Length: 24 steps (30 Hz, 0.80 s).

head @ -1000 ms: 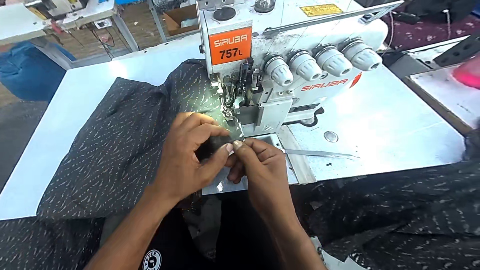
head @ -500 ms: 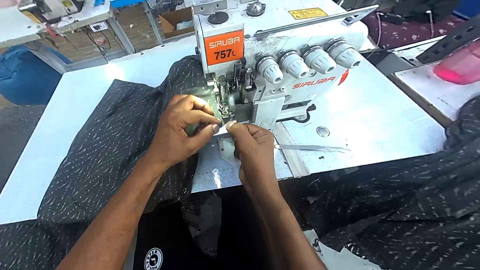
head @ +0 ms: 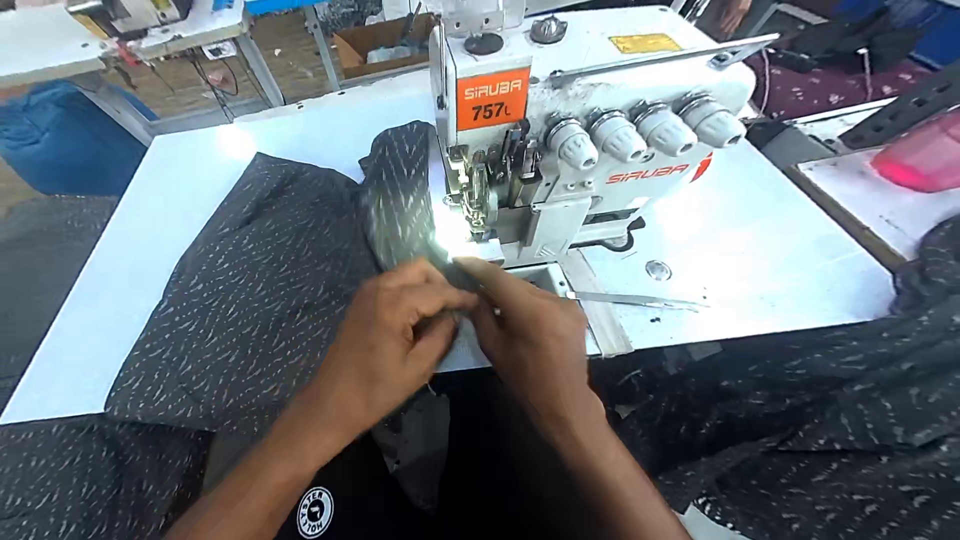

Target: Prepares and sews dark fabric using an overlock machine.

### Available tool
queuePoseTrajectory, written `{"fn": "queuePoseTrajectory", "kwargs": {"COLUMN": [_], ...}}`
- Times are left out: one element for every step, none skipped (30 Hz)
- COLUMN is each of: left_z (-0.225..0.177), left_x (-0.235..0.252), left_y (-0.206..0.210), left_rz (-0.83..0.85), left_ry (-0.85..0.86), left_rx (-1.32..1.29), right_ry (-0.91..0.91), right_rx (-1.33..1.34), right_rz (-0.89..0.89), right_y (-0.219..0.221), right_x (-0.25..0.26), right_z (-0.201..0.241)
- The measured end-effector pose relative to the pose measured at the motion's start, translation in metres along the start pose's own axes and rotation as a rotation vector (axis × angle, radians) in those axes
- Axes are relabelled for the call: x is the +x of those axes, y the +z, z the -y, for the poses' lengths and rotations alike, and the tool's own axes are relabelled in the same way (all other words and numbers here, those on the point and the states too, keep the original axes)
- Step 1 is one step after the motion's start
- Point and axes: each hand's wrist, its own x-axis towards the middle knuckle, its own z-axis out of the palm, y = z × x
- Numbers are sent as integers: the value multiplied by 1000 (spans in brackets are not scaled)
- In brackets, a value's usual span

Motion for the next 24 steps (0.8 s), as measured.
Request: {"fn": "queuePoseTrajectory", "kwargs": {"left_z": [-4, -7, -10, -13, -15, -15, -15, -13, -10, -7, -4, -1, 0, -1, -4, -7, -8, -8, -5, 0, 5, 7, 5, 0], "left_x": [0, 3, 8, 14, 20, 24, 24, 22, 18, 15, 13, 12, 13, 15, 17, 19, 20, 23, 26, 28, 29, 29, 30, 32], "left_y": [7, 15, 23, 28, 30, 29, 27, 22, 16, 11, 7, 6, 5, 4, 3, 0, -3, -7, -10, -14, -18, -26, -36, -48], "left_rz": [11, 14, 12, 5, -17, -54, -91, -115, -123, -117, -99, -79, -69, -72, -73, -48, 9, 88, 182, 257, 289, 309, 308, 282], "left_ry": [-62, -108, -131, -126, -93, -33, 34, 93, 136, 168, 188, 201, 212, 228, 253, 271, 278, 279, 278, 293, 333, 365, 382, 392], "left_rx": [-105, -189, -250, -271, -248, -187, -109, -39, 5, 24, 24, 14, 8, 3, 0, 4, 17, 33, 56, 81, 95, 105, 101, 84], "right_ry": [29, 74, 126, 167, 198, 217, 226, 224, 227, 254, 295, 334, 359, 360, 332, 277, 219, 169, 133, 114, 112, 137, 190, 237], "right_rx": [40, 74, 95, 110, 128, 149, 166, 191, 233, 289, 372, 478, 573, 638, 676, 704, 725, 760, 807, 873, 952, 1039, 1113, 1159], "right_rz": [-49, -98, -155, -210, -259, -298, -321, -330, -325, -311, -313, -323, -322, -309, -291, -276, -269, -270, -274, -272, -257, -236, -189, -98], "right_y": [-2, -2, -1, 2, 5, 8, 9, 9, 7, 6, 7, 10, 11, 8, 4, -1, -4, -6, -7, -8, -9, -7, -3, 7], "right_x": [0, 1, 4, 8, 15, 20, 22, 22, 21, 19, 19, 19, 19, 17, 12, 5, -3, -11, -17, -22, -26, -28, -31, -31], "right_z": [-6, -12, -17, -21, -24, -25, -25, -23, -22, -21, -22, -24, -23, -21, -17, -13, -9, -6, -4, -1, 2, 8, 16, 27]}}
